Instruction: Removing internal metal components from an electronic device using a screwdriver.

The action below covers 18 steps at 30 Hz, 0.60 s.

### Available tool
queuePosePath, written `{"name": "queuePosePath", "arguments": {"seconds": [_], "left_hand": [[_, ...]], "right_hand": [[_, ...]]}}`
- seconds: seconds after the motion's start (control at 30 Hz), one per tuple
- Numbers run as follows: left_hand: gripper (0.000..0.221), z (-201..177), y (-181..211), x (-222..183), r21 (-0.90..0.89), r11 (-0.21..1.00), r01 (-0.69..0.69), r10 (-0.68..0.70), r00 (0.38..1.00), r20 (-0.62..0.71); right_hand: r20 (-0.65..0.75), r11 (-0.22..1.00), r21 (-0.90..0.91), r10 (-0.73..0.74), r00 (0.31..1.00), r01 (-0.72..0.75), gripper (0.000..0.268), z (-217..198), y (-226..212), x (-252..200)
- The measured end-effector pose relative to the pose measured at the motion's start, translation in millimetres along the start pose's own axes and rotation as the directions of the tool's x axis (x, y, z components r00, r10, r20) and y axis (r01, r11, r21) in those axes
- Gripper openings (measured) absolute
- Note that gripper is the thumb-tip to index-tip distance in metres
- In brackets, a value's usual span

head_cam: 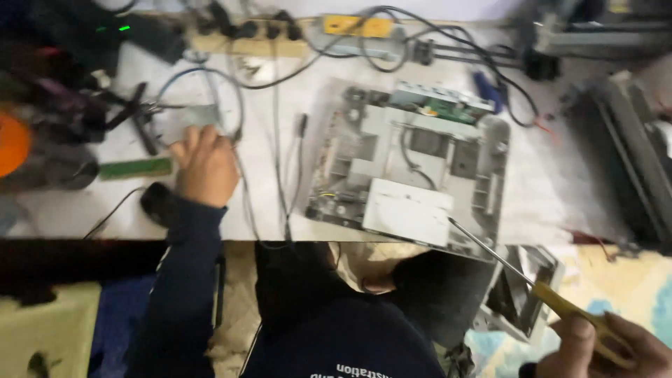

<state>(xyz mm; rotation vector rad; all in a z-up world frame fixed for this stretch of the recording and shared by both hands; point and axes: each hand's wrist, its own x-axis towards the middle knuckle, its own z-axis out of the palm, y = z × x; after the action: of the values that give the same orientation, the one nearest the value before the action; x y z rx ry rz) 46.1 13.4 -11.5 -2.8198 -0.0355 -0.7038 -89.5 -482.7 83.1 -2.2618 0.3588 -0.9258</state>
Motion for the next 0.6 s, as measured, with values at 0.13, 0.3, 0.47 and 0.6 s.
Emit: {"name": "queuePosePath", "arguments": {"seconds": [0.13, 0.3, 0.47, 0.6], "left_hand": [[0.008, -5.7, -0.9, -4.7, 0.001, 1.000, 0.007, -0.007, 1.000, -0.003], [0.005, -38.4, -3.2, -13.5, -0.417, 0.874, 0.248, -0.203, 0.968, 0.149], [0.018, -107.3, 49.5, -8.0, -0.782, 0.575, 0.239, -0.197, 0.969, 0.151], [0.014, -145.5, 99.4, -13.4, -0.967, 0.126, 0.221, -0.142, 0.969, 0.203]], "right_hand": [[-0.040, 0.988, 0.147, 0.041, 0.998, -0.035, 0.040, 0.0, 4.3, 1.1], [-0.011, 0.933, 0.359, -0.030, 0.999, 0.032, 0.036, 9.7, -6.0, 11.2], [0.049, 0.819, 0.573, -0.056, 0.997, 0.018, 0.032, 22.0, 2.1, 2.8], [0.165, 0.738, 0.673, -0.103, 0.981, -0.036, 0.031, 27.5, -6.7, -6.1]]}}
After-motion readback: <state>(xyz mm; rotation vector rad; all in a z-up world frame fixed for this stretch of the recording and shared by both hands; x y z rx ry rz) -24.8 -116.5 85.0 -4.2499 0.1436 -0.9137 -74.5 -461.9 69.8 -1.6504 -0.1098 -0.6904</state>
